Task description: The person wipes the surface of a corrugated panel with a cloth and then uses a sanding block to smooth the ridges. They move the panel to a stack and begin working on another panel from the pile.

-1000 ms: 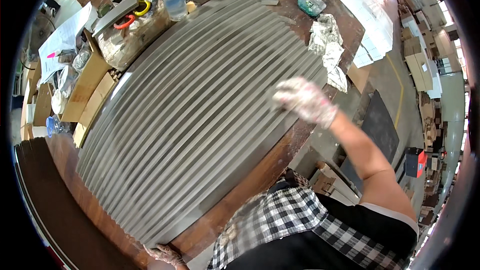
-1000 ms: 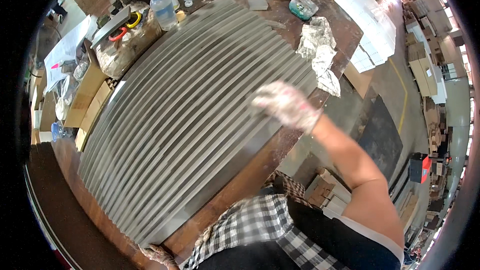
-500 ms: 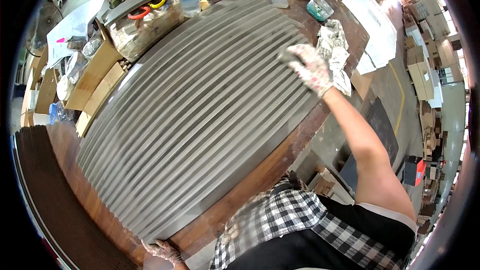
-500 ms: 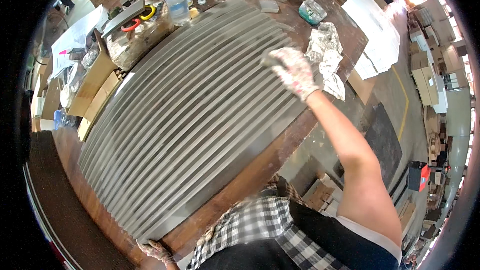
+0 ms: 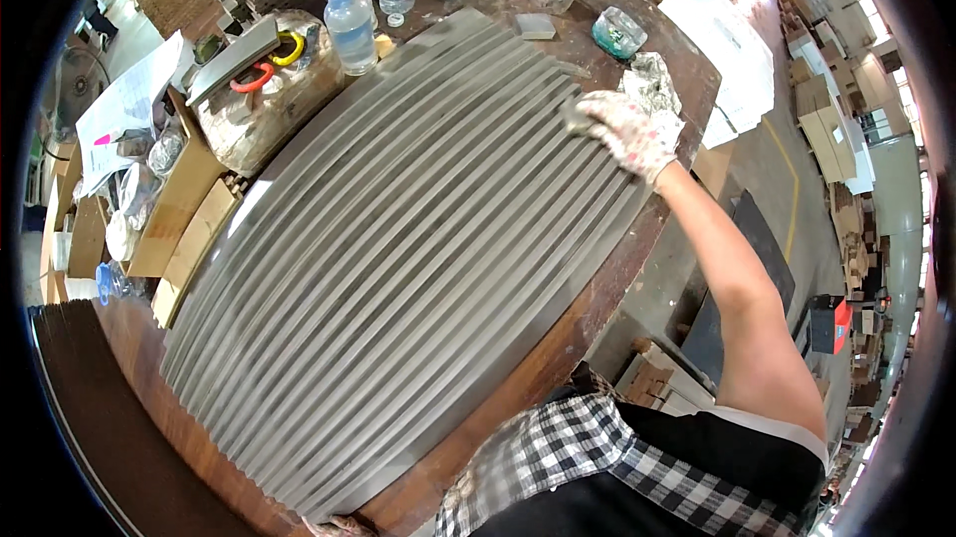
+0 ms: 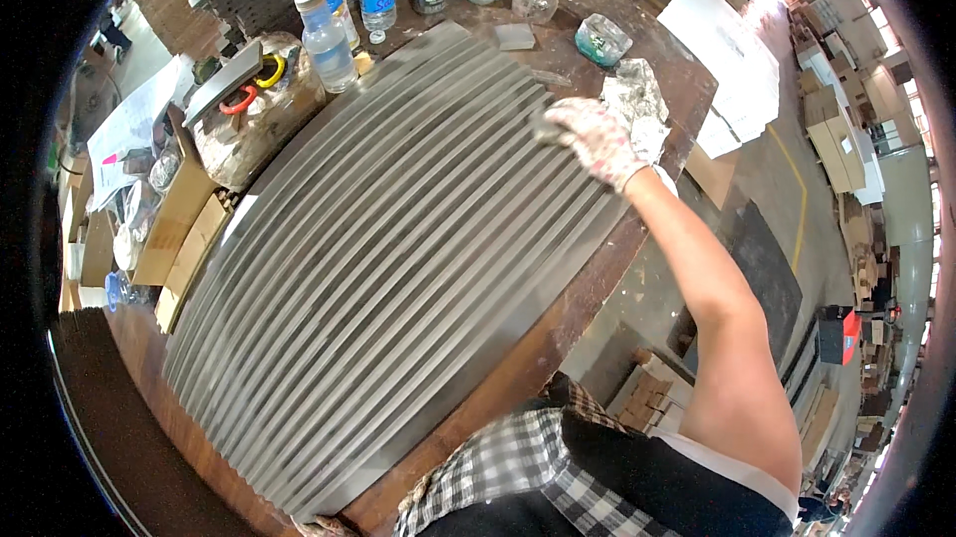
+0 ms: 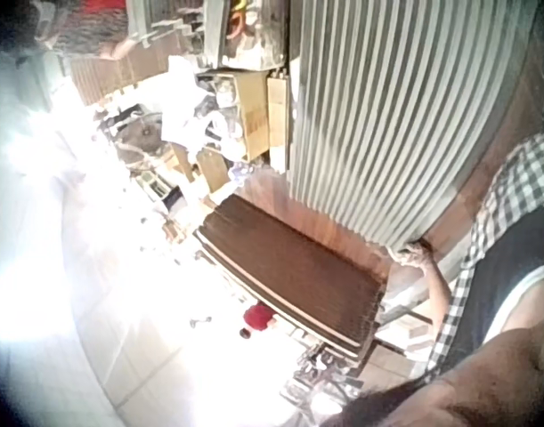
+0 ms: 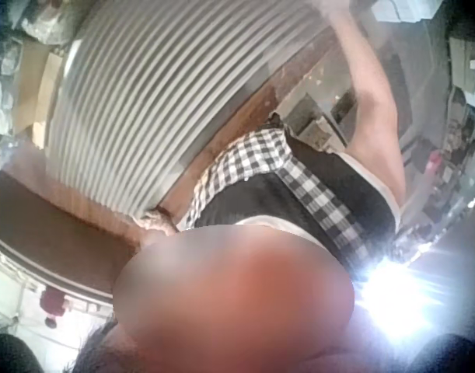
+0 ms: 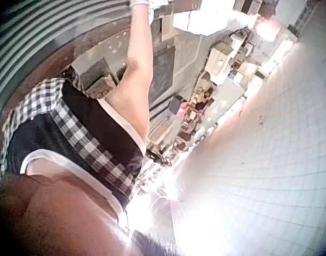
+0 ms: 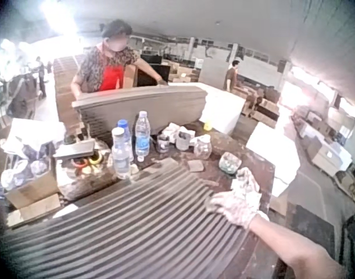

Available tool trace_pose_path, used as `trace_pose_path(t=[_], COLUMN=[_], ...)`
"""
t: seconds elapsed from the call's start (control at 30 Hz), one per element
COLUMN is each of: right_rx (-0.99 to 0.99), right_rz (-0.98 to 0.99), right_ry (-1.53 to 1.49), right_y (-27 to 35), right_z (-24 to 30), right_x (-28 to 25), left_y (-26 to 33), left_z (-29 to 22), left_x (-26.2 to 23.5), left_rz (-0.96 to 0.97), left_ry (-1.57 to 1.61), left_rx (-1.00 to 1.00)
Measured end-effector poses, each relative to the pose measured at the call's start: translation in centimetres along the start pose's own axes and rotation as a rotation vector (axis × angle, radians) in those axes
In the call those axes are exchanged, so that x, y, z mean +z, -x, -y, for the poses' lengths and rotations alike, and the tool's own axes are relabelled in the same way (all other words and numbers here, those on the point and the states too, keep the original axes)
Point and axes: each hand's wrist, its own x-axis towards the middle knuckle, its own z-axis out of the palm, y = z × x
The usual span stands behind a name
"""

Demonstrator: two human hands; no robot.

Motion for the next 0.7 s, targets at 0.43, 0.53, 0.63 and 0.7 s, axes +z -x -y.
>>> trace_pose_path(t=[0.43,0.53,0.63,0.7], right_rx=[0.269,0.057,-0.051,-0.158], right_rz=[-0.178,-0.128,-0.117,-0.078], right_ry=[0.260,0.135,-0.054,-0.108], right_y=[-1.2,-4.1,-6.0,-7.2], right_z=[-0.8,3.9,7.9,12.6], right_x=[-1.1,-0.1,3.2,4.6], left_y=[1.3,1.3,0.1,1.1], left_z=[2.5,2.7,1.2,2.3], left_x=[0.4,0.3,0.0,0.3], left_rz=[0.034,0.016,0.035,0.014], left_ry=[-0.087,-0.173,-0.041,-0.132], left_rx=[0.058,0.078,0.056,0.065])
